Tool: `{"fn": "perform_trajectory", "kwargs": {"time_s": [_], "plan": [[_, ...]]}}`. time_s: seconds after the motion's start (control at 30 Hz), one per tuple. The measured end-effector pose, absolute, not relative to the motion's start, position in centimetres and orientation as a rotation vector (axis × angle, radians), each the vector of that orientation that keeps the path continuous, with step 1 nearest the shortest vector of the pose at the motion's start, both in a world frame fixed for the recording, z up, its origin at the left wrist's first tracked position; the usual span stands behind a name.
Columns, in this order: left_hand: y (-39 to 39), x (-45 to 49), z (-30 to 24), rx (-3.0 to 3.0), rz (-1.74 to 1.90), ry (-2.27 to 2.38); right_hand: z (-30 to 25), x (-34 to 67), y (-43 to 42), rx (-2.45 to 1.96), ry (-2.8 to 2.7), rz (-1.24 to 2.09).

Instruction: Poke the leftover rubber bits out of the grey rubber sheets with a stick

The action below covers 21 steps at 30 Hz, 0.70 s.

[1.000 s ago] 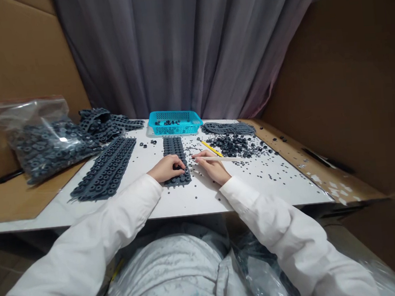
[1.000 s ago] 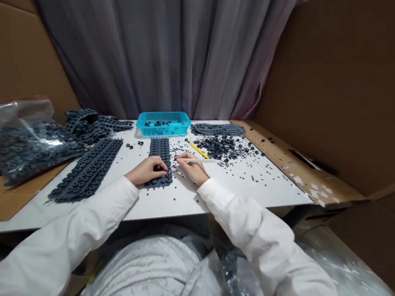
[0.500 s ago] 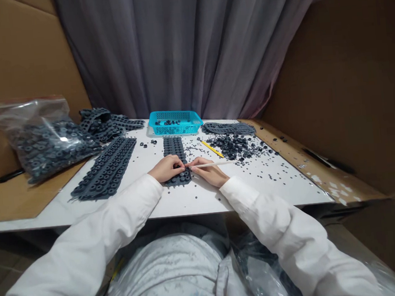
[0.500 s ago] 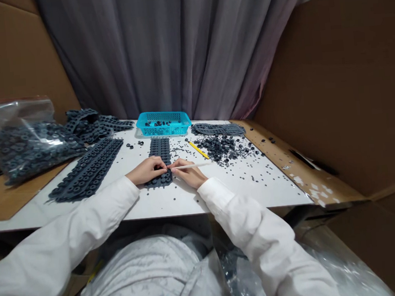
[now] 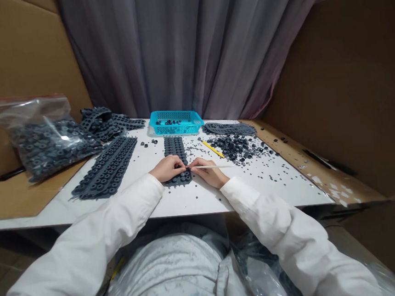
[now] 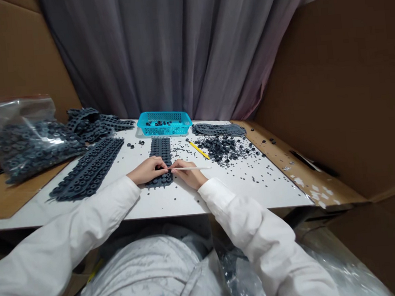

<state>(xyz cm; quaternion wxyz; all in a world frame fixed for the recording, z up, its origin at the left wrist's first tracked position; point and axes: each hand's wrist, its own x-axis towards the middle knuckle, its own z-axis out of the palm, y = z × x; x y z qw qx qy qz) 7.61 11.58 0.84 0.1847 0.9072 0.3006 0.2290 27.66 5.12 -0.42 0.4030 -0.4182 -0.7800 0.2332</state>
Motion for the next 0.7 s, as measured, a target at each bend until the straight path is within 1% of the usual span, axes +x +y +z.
{"fn": "perform_trajectory", "kwargs": {"time_s": [0.53, 0.7], "plan": [[11.68, 7.64, 0.66, 2.563, 0.657, 0.833, -0.43, 27.67, 5.14, -1.032, -2.004, 0.582], [11.57, 7.49, 1.1, 2.558, 0.667, 0.802, -0.05, 27.64, 4.95, -1.078, -1.901, 0.561]]}}
